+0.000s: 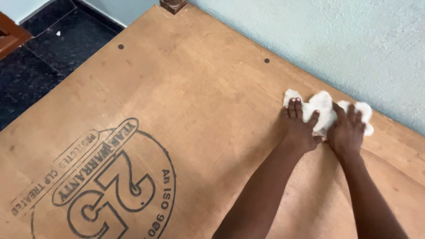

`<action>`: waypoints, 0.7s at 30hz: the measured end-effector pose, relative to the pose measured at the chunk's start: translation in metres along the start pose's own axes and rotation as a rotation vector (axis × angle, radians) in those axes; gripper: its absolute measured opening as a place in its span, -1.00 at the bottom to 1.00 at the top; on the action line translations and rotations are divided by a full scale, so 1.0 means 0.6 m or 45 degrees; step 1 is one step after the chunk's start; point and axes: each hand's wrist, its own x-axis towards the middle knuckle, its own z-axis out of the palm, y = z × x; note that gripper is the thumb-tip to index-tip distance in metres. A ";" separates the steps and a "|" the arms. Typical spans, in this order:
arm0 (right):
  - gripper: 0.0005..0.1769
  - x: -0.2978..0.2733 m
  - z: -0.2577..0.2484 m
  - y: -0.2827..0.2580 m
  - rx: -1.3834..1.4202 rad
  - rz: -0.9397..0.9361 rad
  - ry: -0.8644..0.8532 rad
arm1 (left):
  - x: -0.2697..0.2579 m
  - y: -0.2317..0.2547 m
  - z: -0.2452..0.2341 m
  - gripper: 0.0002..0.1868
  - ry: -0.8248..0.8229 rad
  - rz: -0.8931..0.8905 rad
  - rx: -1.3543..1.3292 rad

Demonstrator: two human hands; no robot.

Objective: The person wipes a wooden surface with a white cloth, moving the cloth in circular and back-and-forth motions across the tabletop. The person gathers small debris into a pile while continuing to wipe the surface.

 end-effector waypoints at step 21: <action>-0.02 -0.299 0.045 -0.221 -0.121 0.256 -0.043 | -0.167 -0.141 0.027 -0.24 -0.038 0.062 -0.094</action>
